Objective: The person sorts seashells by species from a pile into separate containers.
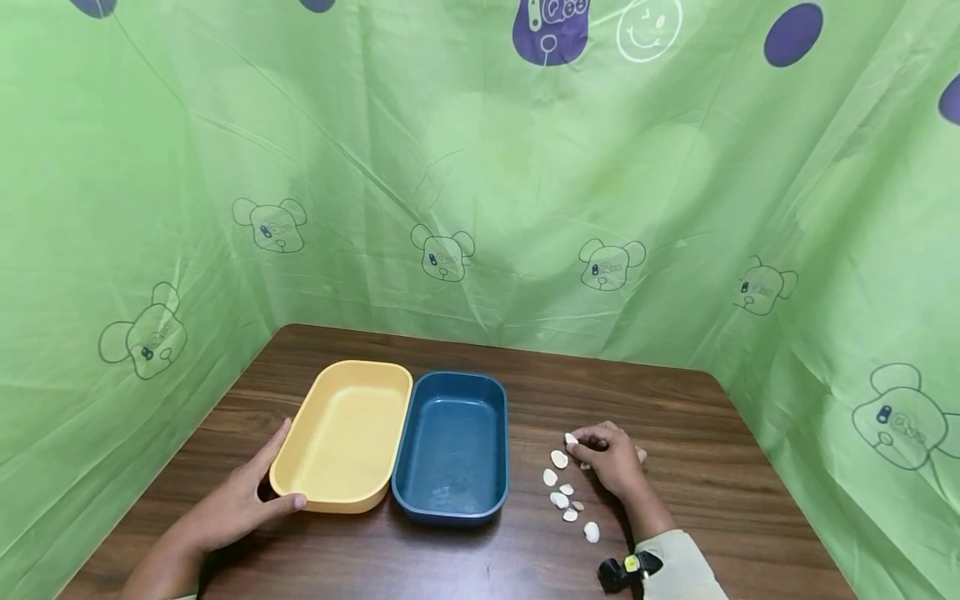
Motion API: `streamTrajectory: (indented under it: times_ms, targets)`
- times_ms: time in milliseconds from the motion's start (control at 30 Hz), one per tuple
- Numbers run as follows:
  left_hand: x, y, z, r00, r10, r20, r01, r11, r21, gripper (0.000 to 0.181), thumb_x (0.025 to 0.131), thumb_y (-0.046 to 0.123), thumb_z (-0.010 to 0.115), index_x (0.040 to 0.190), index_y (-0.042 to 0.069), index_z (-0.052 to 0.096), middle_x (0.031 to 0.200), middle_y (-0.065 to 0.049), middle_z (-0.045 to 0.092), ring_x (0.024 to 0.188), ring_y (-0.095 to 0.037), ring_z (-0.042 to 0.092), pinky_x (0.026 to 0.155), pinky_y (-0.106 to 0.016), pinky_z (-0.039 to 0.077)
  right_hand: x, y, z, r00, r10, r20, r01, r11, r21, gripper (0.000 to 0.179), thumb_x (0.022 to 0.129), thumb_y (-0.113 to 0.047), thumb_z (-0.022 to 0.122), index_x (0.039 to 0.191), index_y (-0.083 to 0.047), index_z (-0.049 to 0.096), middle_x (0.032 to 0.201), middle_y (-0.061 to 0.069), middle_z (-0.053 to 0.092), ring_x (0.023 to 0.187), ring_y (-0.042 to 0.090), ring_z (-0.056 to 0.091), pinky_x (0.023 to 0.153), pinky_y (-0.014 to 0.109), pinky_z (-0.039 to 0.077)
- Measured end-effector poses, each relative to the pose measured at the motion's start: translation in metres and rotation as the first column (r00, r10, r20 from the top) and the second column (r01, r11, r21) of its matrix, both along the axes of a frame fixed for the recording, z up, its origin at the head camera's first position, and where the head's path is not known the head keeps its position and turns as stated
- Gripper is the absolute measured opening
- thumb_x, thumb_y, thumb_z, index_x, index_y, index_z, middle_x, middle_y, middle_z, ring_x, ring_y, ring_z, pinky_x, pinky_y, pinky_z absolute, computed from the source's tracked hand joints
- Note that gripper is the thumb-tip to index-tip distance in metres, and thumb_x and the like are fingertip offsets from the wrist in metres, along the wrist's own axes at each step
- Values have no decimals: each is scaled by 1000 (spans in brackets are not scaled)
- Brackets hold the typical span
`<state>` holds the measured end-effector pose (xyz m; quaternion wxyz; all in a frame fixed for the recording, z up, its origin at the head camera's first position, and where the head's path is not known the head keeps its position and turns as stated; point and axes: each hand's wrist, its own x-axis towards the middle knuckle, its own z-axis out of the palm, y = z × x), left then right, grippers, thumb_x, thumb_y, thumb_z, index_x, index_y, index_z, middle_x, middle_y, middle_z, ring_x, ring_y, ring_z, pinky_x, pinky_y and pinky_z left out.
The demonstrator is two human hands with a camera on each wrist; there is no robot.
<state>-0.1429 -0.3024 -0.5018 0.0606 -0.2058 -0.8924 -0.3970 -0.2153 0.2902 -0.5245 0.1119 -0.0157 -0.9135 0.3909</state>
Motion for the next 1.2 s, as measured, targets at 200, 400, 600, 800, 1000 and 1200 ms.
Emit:
streamTrajectory:
  times_ms: [200,400,600,800,1000,1200]
  targets:
    - [-1,0,-2,1000,0,-1,0,1000,0,120,92,24,88,178,25,4,173,-35,32,137,31,17,105,8,15,-1,0,0,1000,-8,16,8,1000,-19,10,91,-24,90,99,-22,87,104,3,74,103,20,64,93,46,20]
    - [-2,0,-3,1000,4,-1,-4,1000,-5,121,92,25,88,178,26,4,173,-35,32,138,29,17,105,8,14,-1,0,-2,999,-30,17,30,999,-40,11,90,-25,91,99,-21,87,104,4,73,100,17,61,92,45,19]
    - [-1,1,-3,1000,4,-8,-4,1000,-1,121,91,25,88,178,23,5,172,-35,35,140,25,23,105,7,17,-1,0,2,998,-63,16,64,996,-68,16,90,-25,91,103,-18,86,100,6,71,96,14,58,92,44,21]
    - [0,2,-3,1000,-2,-11,2,1000,11,121,91,24,88,178,22,4,172,-36,33,139,28,20,106,7,17,-2,0,5,997,-67,31,70,987,-143,17,92,-22,89,106,-13,85,107,10,70,100,17,57,96,40,26]
    - [-1,3,-3,1000,-8,-8,8,1000,19,122,91,23,88,178,22,3,173,-37,31,138,31,16,107,7,15,-3,-2,5,998,-67,20,70,980,-186,18,93,-17,89,108,-9,84,108,12,69,98,15,55,86,23,43]
    - [-1,3,-2,1000,5,-6,-5,1000,3,121,92,26,88,178,24,3,173,-34,34,141,26,19,105,7,15,-4,-6,10,998,-58,-19,52,970,-236,17,91,-11,89,106,-5,83,106,12,69,97,14,54,86,20,43]
